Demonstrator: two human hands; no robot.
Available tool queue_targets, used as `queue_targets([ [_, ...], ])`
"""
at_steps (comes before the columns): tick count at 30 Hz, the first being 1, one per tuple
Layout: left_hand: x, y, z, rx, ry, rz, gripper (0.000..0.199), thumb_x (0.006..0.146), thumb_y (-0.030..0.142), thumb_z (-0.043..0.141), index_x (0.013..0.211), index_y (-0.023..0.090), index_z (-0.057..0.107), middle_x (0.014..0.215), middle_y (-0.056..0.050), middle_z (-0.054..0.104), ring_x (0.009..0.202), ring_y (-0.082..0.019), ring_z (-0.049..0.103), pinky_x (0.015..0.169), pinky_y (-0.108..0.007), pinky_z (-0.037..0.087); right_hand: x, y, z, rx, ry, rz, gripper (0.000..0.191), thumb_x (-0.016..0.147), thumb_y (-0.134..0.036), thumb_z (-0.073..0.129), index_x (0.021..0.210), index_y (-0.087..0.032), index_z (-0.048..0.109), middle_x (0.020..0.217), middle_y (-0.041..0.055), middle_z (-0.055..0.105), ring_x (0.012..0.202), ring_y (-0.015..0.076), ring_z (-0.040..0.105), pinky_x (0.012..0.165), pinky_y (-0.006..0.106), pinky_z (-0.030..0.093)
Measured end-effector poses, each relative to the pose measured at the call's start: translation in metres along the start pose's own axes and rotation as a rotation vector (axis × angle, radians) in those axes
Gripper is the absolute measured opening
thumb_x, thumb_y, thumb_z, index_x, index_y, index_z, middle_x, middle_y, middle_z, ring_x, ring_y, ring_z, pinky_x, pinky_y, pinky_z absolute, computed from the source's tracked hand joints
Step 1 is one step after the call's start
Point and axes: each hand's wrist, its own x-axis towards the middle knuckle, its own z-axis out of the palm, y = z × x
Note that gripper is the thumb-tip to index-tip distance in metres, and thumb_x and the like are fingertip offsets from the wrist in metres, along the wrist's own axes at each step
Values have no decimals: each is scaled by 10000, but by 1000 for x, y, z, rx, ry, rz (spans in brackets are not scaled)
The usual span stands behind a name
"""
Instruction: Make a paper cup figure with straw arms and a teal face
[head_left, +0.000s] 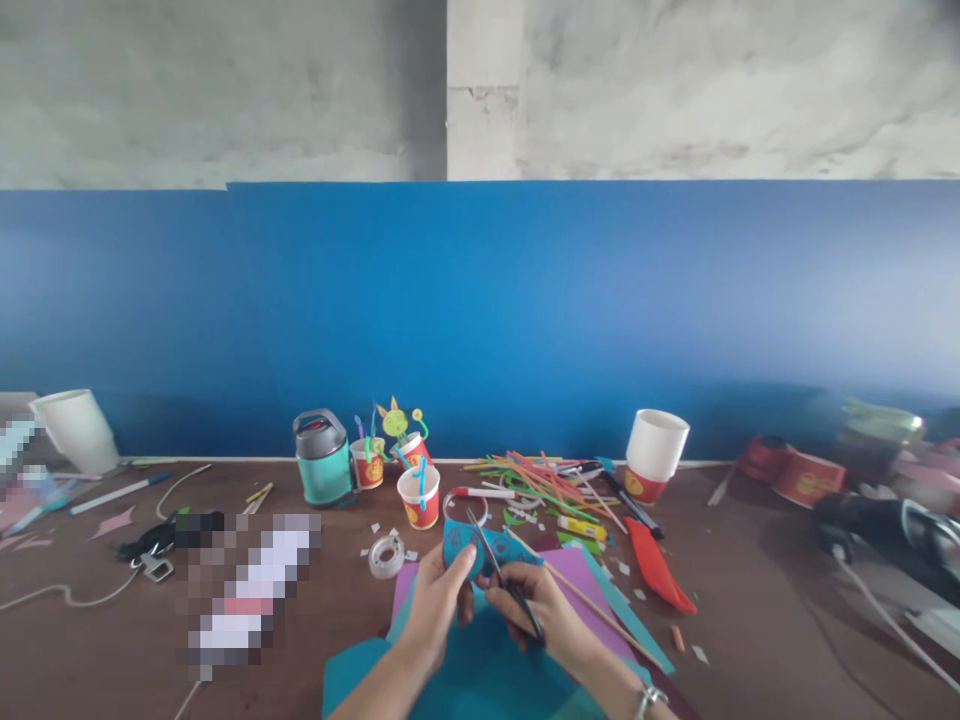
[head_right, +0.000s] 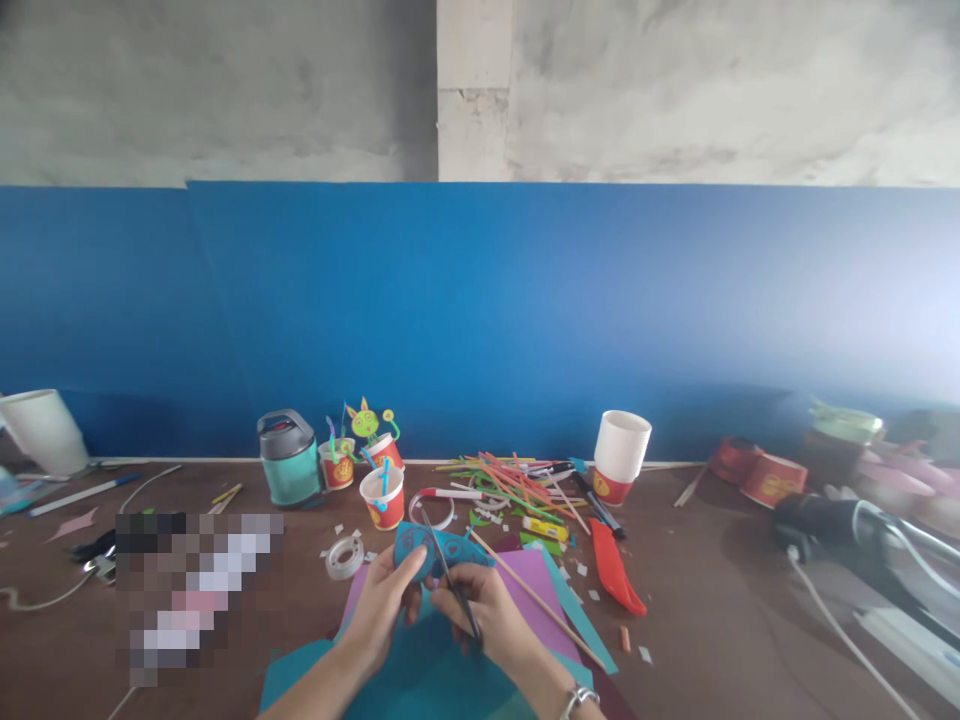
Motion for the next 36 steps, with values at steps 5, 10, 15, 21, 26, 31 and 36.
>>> queue_targets([
  [5, 1, -2, -1, 50, -34, 74, 439, 699, 606, 655, 623, 195, 521, 504, 35, 564, 329, -67, 381, 348, -197, 258, -1, -1, 0, 19, -34, 12, 545, 646, -688, 702, 740, -163, 591, 463, -52, 497, 388, 78, 440, 379, 188, 378],
  [10, 0, -3, -2, 82, -108, 96, 414, 736, 575, 636, 614, 198, 516, 496, 46, 528, 329, -61, 357, 347, -197, 243, -1, -1, 1, 34, -43, -17, 545, 648, -690, 701, 736, -170, 562, 472, -56, 497, 401, 75, 450, 384, 177, 363],
  [15, 2, -4, -4, 84, -122, 101, 407, 747, 568, 618, 612, 200, 507, 479, 46, 518, 327, -60, 332, 346, -199, 228, 1, 1, -1, 14, -37, -20, 525, 663, -678, 698, 714, -173, 563, 444, -69, 462, 373, 65, 401, 360, 174, 331],
  [21, 4, -7, -5, 89, -94, 84, 416, 728, 571, 632, 594, 203, 490, 425, 64, 464, 314, -60, 321, 337, -194, 209, 2, 1, -3, 19, -38, -7, 472, 653, -605, 747, 686, -175, 557, 432, -75, 453, 365, 67, 397, 349, 172, 324],
  [26, 5, -7, -5, 35, -74, 51, 405, 700, 559, 656, 609, 201, 489, 429, 67, 473, 317, -47, 294, 339, -187, 189, 2, 3, -3, 35, -33, -7, 433, 655, -558, 764, 664, -176, 560, 404, -82, 433, 345, 66, 378, 335, 172, 310],
  [31, 5, -9, -4, 19, -18, 33, 416, 674, 558, 672, 578, 204, 475, 422, 69, 457, 324, -44, 280, 340, -188, 185, 2, 2, -3, 31, -22, 11, 433, 657, -561, 759, 676, -173, 567, 408, -75, 459, 349, 67, 388, 341, 171, 328],
  [36, 5, -10, -5, 36, -71, 4, 411, 668, 558, 679, 585, 209, 479, 409, 81, 426, 324, -45, 257, 343, -193, 155, 1, 1, -3, 66, -65, -25, 484, 663, -615, 730, 750, -163, 582, 472, -67, 493, 394, 71, 445, 382, 169, 372],
])
